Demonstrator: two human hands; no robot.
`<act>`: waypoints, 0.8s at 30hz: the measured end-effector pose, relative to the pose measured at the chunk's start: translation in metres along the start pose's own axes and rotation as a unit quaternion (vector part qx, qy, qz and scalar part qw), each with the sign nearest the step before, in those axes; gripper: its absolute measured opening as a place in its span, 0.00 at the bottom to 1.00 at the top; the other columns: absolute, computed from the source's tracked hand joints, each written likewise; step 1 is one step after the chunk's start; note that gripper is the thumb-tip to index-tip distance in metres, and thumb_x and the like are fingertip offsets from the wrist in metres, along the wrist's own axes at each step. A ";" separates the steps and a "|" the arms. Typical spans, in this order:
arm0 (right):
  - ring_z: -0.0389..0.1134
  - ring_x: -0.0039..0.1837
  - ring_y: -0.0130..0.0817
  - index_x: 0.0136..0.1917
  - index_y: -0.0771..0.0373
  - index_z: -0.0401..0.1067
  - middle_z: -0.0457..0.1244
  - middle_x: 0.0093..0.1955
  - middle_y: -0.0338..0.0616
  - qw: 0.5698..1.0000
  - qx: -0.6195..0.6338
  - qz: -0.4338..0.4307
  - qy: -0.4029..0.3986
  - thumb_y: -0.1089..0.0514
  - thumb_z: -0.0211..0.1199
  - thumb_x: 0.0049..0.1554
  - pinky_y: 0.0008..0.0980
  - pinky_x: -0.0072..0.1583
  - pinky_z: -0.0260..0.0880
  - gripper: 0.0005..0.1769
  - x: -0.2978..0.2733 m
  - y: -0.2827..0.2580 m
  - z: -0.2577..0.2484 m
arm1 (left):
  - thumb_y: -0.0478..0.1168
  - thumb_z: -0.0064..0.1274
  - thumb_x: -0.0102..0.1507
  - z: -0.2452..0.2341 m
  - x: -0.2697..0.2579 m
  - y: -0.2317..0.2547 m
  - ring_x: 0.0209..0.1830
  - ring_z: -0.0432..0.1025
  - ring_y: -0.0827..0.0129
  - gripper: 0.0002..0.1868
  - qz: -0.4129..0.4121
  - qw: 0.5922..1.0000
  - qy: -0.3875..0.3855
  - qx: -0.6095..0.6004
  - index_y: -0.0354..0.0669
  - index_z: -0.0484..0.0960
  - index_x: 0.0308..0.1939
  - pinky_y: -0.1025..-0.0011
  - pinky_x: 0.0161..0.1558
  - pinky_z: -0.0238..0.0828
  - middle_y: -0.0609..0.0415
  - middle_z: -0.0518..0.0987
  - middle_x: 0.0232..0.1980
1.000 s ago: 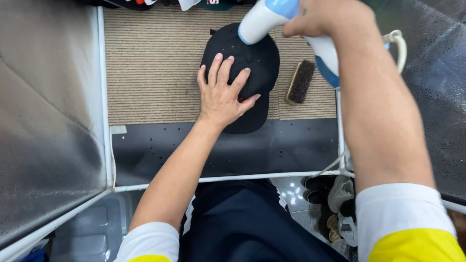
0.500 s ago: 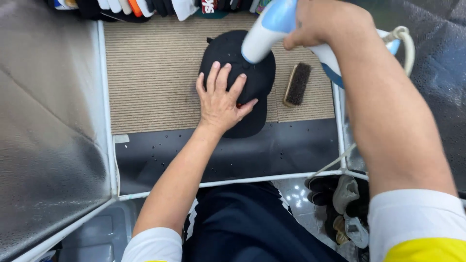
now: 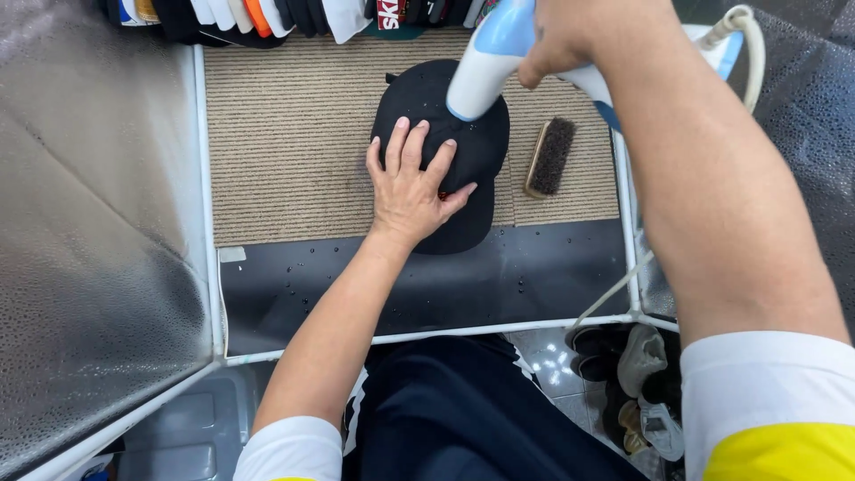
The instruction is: Cleaning and steaming a black baseball cap using a wooden brush and a handheld steamer.
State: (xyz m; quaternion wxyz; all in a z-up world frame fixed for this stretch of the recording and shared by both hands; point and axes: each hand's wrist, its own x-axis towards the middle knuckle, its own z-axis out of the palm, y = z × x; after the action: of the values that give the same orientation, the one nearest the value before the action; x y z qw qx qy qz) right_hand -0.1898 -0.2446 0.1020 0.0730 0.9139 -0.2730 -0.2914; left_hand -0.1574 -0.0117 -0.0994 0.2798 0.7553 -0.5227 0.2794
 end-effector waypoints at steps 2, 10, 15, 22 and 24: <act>0.69 0.51 0.51 0.59 0.65 0.79 0.70 0.52 0.51 1.000 0.017 0.003 0.003 0.33 0.71 0.53 0.47 0.51 0.68 0.35 0.021 0.011 0.016 | 0.69 0.65 0.60 0.000 0.001 0.001 0.73 0.61 0.46 0.33 -0.008 1.000 -0.007 -0.015 0.57 0.79 0.59 0.37 0.63 0.60 0.44 0.70 0.68; 0.67 0.45 0.53 0.55 0.66 0.77 0.68 0.48 0.56 0.996 0.066 -0.042 0.046 0.36 0.69 0.56 0.51 0.46 0.65 0.31 0.065 0.003 0.025 | 0.64 0.50 0.64 -0.013 0.047 -0.003 0.41 0.64 0.49 0.25 -0.019 0.999 0.008 -0.049 0.44 0.80 0.41 0.48 0.54 0.62 0.46 0.69 0.38; 0.68 0.52 0.53 0.63 0.66 0.76 0.69 0.55 0.56 0.999 -0.001 -0.033 0.021 0.27 0.70 0.51 0.49 0.53 0.66 0.44 0.032 0.012 0.014 | 0.63 0.51 0.63 -0.003 0.042 -0.009 0.43 0.65 0.50 0.25 -0.036 0.997 0.042 -0.062 0.44 0.79 0.40 0.50 0.52 0.64 0.47 0.68 0.42; 0.69 0.39 0.44 0.53 0.66 0.71 0.67 0.39 0.53 0.842 0.531 0.029 -0.091 0.54 0.66 0.59 0.46 0.44 0.73 0.14 -0.024 0.034 0.073 | 0.54 0.60 0.62 0.004 0.032 -0.049 0.69 0.64 0.38 0.22 -0.070 0.980 -0.064 -0.172 0.42 0.77 0.47 0.44 0.62 0.65 0.37 0.68 0.66; 0.68 0.38 0.38 0.55 0.64 0.70 0.66 0.38 0.50 0.793 0.604 0.028 -0.079 0.56 0.68 0.57 0.40 0.43 0.73 0.16 -0.034 0.033 0.104 | 0.53 0.58 0.62 0.003 0.039 -0.050 0.69 0.66 0.38 0.21 -0.113 0.967 -0.115 -0.197 0.41 0.76 0.49 0.45 0.61 0.66 0.34 0.67 0.71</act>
State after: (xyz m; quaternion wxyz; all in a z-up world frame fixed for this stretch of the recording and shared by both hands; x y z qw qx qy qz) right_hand -0.2873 -0.2514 0.0433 -0.5072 0.7381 -0.4235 -0.1364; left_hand -0.0981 -0.0236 -0.0796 0.3911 0.7666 -0.5069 0.0489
